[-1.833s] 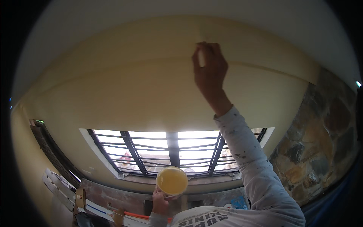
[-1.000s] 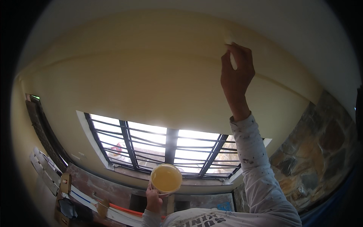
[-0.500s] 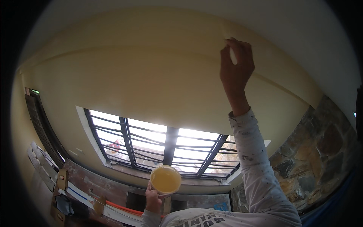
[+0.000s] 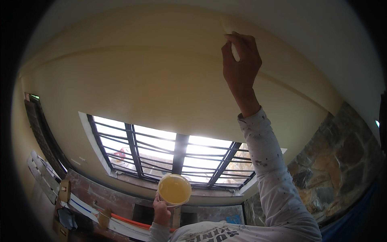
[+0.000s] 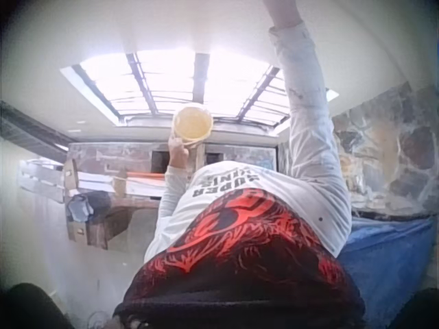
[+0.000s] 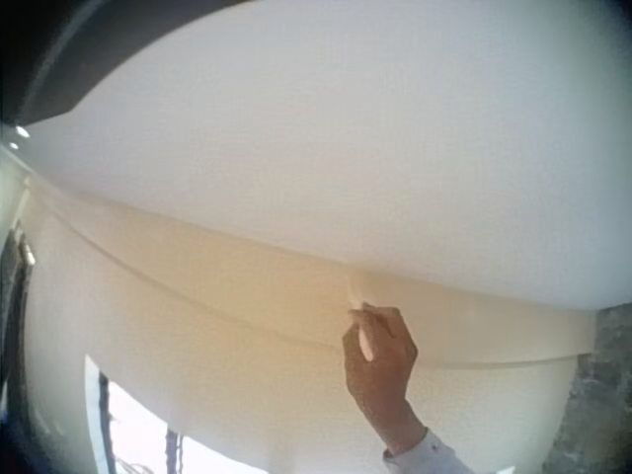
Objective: The person paints a ceiling with a brush, repeatedly dipping the brush into a small container of yellow paint and applying it to the ceiling surface. The person stands on a scaffold or ladder and works near a window with metal bars.
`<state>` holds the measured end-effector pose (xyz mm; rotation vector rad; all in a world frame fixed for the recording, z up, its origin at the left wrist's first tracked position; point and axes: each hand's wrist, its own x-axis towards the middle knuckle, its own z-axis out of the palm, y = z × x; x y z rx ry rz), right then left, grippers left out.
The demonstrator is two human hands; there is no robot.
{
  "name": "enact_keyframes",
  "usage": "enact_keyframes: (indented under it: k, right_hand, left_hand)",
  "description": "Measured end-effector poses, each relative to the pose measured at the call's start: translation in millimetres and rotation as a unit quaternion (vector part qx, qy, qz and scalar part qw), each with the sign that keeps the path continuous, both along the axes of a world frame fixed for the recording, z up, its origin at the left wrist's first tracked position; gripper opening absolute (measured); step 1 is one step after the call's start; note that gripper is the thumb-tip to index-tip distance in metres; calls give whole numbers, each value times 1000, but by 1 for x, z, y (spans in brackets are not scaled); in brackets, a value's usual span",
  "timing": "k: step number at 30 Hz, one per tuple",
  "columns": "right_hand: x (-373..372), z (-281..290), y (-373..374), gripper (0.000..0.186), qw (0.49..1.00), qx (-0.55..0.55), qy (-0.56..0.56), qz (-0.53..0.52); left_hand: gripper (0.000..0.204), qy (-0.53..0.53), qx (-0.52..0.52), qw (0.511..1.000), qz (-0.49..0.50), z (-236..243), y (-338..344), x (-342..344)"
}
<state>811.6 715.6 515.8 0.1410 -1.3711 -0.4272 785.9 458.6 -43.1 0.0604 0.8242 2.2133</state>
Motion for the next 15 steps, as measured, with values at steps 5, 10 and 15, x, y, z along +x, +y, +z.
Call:
enact_keyframes:
  k: [5, 10, 15]
  right_hand:
    - [11, 3, 15, 15, 997, -57, 31, -42]
    - [-14, 0, -9, 15, 1000, 12, -18, 7]
    - [-16, 6, 1, 13, 999, -7, -8, -33]
  left_hand:
    - [90, -1, -11, 1000, 4, 8, -3, 7]
    - [90, -19, -24, 999, 11, 21, -6, 7]
    - [86, -19, -27, 999, 30, 16, -3, 9]
